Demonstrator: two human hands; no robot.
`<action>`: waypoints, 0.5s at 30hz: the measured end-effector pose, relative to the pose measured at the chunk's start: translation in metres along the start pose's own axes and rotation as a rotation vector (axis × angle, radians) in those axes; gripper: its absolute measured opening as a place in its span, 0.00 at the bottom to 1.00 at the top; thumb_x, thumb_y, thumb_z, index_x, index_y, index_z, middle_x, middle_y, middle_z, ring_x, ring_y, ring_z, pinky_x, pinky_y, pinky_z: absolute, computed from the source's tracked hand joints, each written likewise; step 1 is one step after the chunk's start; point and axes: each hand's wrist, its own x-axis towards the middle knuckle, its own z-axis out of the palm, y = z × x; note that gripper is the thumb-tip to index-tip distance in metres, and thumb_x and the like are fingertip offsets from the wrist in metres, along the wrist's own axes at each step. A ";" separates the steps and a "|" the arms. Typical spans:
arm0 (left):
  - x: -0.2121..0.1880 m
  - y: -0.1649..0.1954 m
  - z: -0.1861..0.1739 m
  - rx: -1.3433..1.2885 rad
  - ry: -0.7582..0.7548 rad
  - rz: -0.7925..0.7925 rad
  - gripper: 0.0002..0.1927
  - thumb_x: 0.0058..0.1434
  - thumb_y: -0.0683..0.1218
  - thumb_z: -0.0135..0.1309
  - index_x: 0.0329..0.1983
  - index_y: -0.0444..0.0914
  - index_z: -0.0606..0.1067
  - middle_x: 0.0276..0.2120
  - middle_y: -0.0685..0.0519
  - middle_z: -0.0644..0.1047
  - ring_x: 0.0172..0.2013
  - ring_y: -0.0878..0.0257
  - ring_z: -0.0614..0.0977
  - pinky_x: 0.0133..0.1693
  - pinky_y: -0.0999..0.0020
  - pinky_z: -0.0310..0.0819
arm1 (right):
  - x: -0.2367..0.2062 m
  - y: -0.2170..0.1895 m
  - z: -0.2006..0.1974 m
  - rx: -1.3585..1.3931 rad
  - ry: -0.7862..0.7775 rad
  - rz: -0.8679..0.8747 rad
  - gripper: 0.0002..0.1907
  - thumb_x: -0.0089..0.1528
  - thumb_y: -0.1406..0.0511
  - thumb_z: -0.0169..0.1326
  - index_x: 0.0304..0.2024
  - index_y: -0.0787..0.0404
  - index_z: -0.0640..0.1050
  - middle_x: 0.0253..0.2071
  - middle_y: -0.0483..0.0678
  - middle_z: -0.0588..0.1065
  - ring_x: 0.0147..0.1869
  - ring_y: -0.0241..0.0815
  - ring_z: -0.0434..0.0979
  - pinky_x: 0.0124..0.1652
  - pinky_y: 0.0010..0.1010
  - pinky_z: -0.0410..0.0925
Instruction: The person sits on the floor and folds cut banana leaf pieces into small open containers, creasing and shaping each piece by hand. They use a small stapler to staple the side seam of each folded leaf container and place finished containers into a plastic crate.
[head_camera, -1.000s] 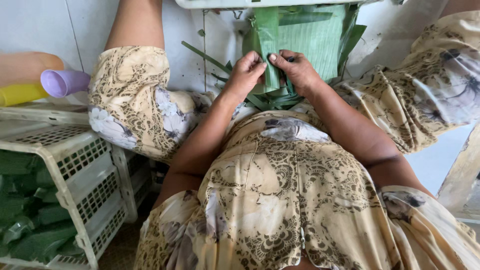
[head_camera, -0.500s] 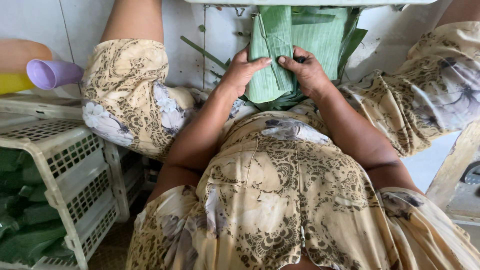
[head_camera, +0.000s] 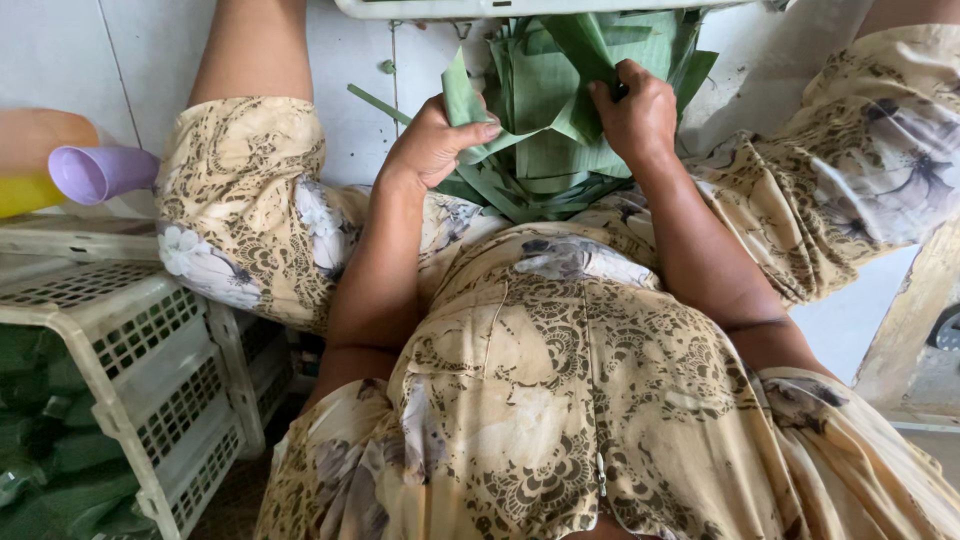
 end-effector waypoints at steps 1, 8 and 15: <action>-0.001 0.002 -0.002 0.021 -0.026 0.003 0.14 0.59 0.38 0.67 0.43 0.37 0.74 0.36 0.55 0.77 0.40 0.63 0.82 0.44 0.68 0.79 | 0.001 0.001 -0.001 -0.042 0.007 0.006 0.16 0.63 0.59 0.66 0.35 0.65 0.77 0.31 0.60 0.78 0.35 0.63 0.78 0.35 0.49 0.70; -0.018 0.025 -0.024 0.182 -0.024 -0.031 0.12 0.65 0.39 0.67 0.42 0.36 0.73 0.36 0.52 0.76 0.36 0.65 0.78 0.37 0.70 0.71 | 0.015 0.025 -0.022 -0.217 0.208 -0.098 0.11 0.62 0.62 0.65 0.35 0.63 0.79 0.34 0.61 0.79 0.38 0.65 0.79 0.36 0.50 0.71; -0.007 0.018 -0.021 1.126 0.474 0.210 0.23 0.62 0.52 0.62 0.52 0.35 0.72 0.39 0.47 0.81 0.39 0.57 0.84 0.40 0.61 0.80 | 0.003 0.011 -0.076 0.272 -0.498 0.074 0.13 0.66 0.61 0.66 0.39 0.65 0.80 0.31 0.52 0.75 0.34 0.41 0.71 0.38 0.35 0.67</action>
